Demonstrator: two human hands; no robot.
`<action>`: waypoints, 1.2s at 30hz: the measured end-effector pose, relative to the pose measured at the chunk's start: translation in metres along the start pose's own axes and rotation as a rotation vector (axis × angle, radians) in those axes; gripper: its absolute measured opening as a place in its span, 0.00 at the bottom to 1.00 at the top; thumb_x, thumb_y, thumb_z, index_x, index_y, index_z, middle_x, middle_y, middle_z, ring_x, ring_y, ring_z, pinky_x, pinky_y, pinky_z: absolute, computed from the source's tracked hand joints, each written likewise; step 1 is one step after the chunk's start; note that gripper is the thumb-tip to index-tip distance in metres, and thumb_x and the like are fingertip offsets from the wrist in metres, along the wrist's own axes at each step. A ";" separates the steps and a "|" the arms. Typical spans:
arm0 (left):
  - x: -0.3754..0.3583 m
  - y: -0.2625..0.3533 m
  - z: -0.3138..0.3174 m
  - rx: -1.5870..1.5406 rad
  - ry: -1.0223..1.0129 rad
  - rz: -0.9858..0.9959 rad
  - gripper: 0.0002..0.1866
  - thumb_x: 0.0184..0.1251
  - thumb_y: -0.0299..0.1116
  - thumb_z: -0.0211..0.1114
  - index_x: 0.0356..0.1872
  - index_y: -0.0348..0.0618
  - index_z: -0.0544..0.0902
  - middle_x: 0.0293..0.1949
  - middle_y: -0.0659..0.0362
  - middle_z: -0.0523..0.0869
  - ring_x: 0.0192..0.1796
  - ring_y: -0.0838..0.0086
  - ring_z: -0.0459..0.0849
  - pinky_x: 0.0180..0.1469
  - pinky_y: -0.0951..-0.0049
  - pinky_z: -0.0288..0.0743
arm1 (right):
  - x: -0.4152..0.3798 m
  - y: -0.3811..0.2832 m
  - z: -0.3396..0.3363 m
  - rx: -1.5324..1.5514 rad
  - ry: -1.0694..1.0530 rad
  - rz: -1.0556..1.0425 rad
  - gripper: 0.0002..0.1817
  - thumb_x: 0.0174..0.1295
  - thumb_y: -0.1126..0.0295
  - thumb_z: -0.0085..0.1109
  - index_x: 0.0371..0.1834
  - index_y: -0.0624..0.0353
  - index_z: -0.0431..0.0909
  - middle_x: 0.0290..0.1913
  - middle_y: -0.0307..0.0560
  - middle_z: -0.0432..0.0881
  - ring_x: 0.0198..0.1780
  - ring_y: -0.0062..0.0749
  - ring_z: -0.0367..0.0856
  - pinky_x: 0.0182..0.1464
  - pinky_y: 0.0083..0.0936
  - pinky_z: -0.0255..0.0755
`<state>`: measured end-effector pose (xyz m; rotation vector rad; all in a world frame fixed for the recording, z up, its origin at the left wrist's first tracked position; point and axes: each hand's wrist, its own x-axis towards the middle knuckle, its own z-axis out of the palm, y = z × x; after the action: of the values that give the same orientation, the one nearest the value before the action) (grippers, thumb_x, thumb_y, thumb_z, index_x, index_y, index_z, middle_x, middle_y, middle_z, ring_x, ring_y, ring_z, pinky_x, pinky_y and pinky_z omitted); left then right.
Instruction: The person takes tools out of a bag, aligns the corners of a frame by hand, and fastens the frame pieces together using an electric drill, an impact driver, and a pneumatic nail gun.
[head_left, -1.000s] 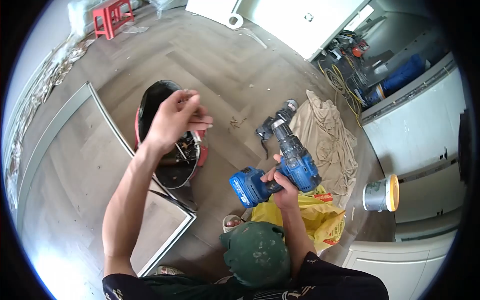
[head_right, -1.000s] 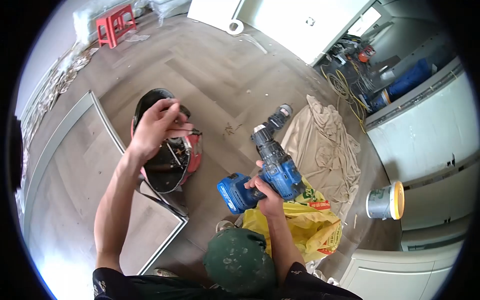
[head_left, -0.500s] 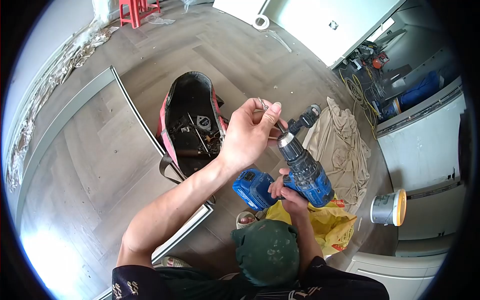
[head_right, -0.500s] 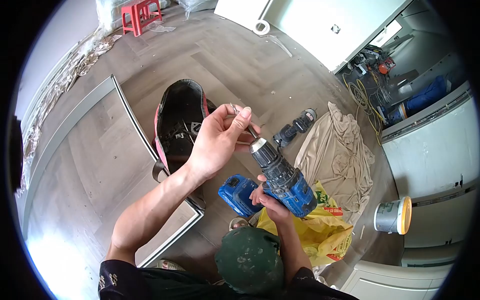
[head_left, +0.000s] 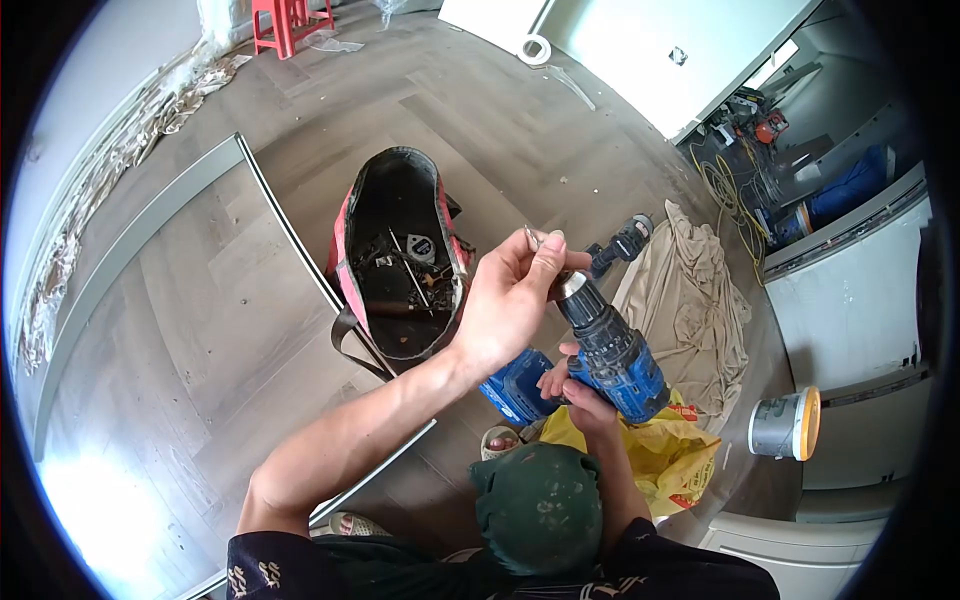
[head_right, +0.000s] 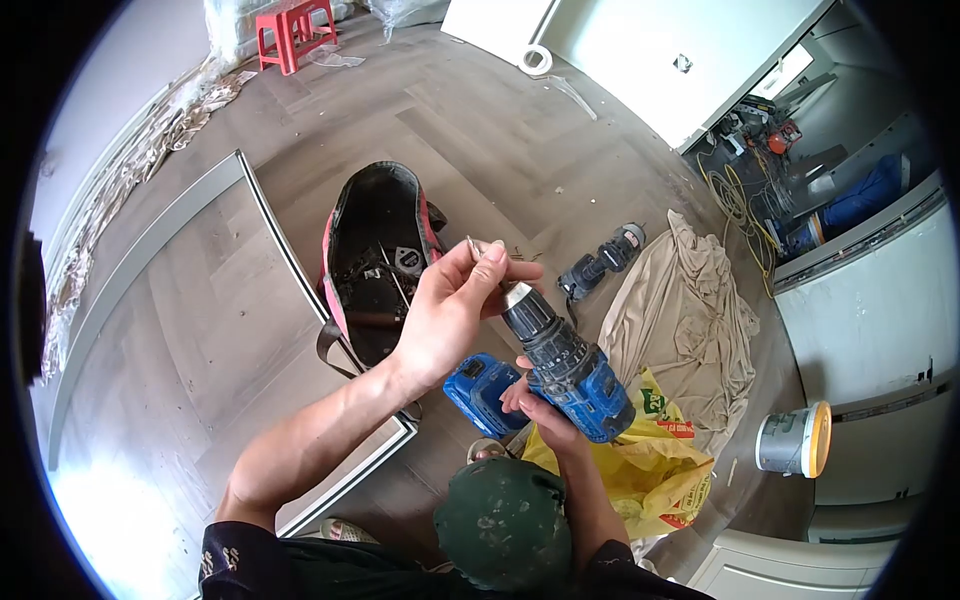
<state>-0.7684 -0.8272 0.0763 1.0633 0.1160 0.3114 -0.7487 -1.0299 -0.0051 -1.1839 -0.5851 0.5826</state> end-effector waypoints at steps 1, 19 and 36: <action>-0.002 0.000 0.009 -0.198 0.065 -0.037 0.16 0.83 0.46 0.54 0.41 0.42 0.73 0.38 0.54 0.88 0.40 0.72 0.88 0.44 0.67 0.85 | 0.000 -0.002 0.003 0.001 0.002 -0.001 0.29 0.60 0.70 0.60 0.66 0.64 0.70 0.31 0.46 0.80 0.35 0.36 0.81 0.49 0.35 0.74; 0.006 -0.031 0.026 -0.585 0.373 -0.202 0.19 0.82 0.49 0.53 0.33 0.47 0.69 0.25 0.60 0.74 0.24 0.70 0.77 0.29 0.64 0.79 | -0.034 0.051 -0.017 -0.593 0.112 0.326 0.19 0.69 0.76 0.62 0.62 0.56 0.74 0.44 0.39 0.81 0.50 0.26 0.79 0.57 0.30 0.74; 0.015 -0.056 0.001 -0.500 0.173 -0.225 0.26 0.80 0.55 0.53 0.41 0.36 0.76 0.29 0.49 0.84 0.32 0.63 0.87 0.38 0.61 0.85 | -0.022 0.051 -0.009 -0.292 0.262 0.333 0.24 0.69 0.75 0.60 0.66 0.58 0.66 0.38 0.41 0.77 0.40 0.27 0.76 0.47 0.28 0.70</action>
<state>-0.7424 -0.8485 0.0293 0.5208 0.2947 0.2118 -0.7641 -1.0372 -0.0589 -1.6224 -0.2536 0.6226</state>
